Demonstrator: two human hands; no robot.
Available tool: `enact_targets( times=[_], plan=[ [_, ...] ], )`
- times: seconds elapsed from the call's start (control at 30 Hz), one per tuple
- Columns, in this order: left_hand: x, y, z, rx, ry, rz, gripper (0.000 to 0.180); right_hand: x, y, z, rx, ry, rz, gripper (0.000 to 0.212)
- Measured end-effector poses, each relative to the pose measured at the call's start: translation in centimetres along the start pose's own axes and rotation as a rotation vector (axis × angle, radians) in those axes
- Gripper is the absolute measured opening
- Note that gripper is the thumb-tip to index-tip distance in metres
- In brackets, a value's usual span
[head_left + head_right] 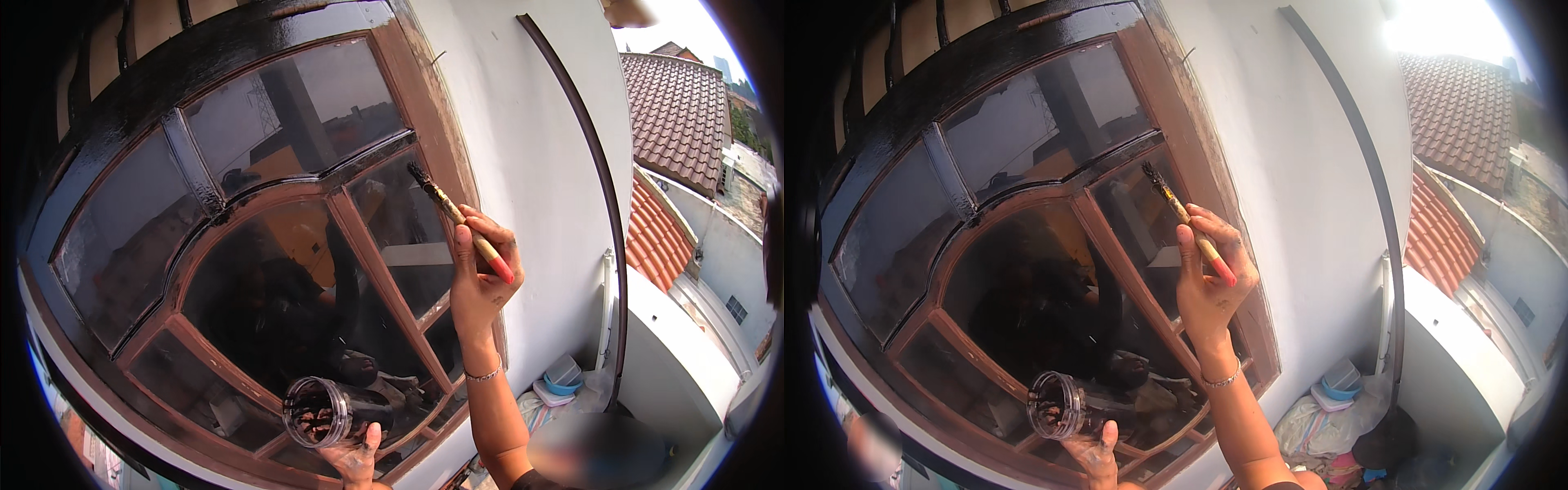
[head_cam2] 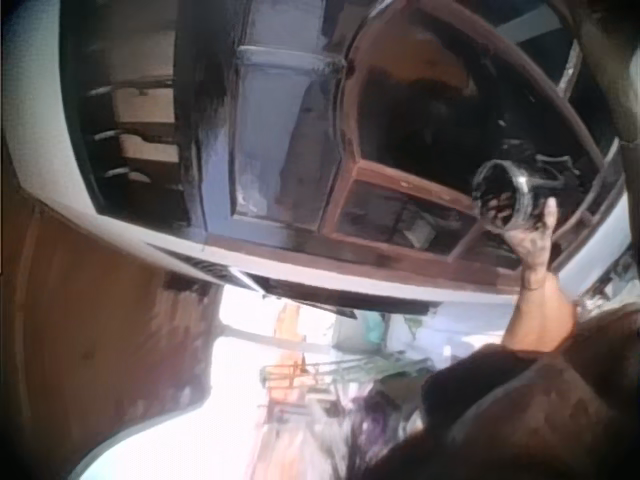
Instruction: The person paints the wooden frame of a window with black paint using a brush. They repeatedly dip the brush into a paint can and apply the paint to the frame sections.
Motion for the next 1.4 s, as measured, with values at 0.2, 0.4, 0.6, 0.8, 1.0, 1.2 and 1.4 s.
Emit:
enact_targets(
  times=[0.2,0.4,0.6,0.8,1.0,1.2,1.4],
  plan=[
    [-3.9,0.3,-0.8,0.083,-0.196,-0.012,0.109,-1.4,-1.1,-2.6,0.086,-0.070,-0.048,0.012],
    [-6.7,1.8,-1.8,0.185,-0.326,-0.079,0.103,-2.6,-0.9,-2.8,0.195,0.035,-0.077,0.021],
    [-8.4,3.2,-1.9,0.160,-0.561,0.000,0.106,-1.0,-1.3,-2.1,-0.028,0.113,-0.049,0.026],
    [-7.5,3.5,-0.9,0.202,-0.788,0.155,0.110,3.6,-3.7,-3.6,-0.183,0.179,0.039,0.029],
    [-4.9,2.3,0.2,0.395,-1.052,0.338,0.115,5.9,1.1,0.4,-0.271,0.101,0.292,0.034],
    [-4.8,2.1,1.0,0.296,-0.496,0.090,0.114,5.6,0.8,3.1,-0.395,0.103,0.343,0.034],
    [-3.4,2.4,-1.1,0.315,-0.616,0.065,0.078,6.5,2.1,3.8,-0.505,0.042,0.528,0.034]
  ],
)
Point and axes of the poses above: each hand's wrist, its own y-axis away from the middle knuckle, its own x-axis out of the palm, z = x × y, the point moved 9 cm from there along -y, towards the middle knuckle, and after that the axes turned 2 degrees about y, right-handed, at the moved point
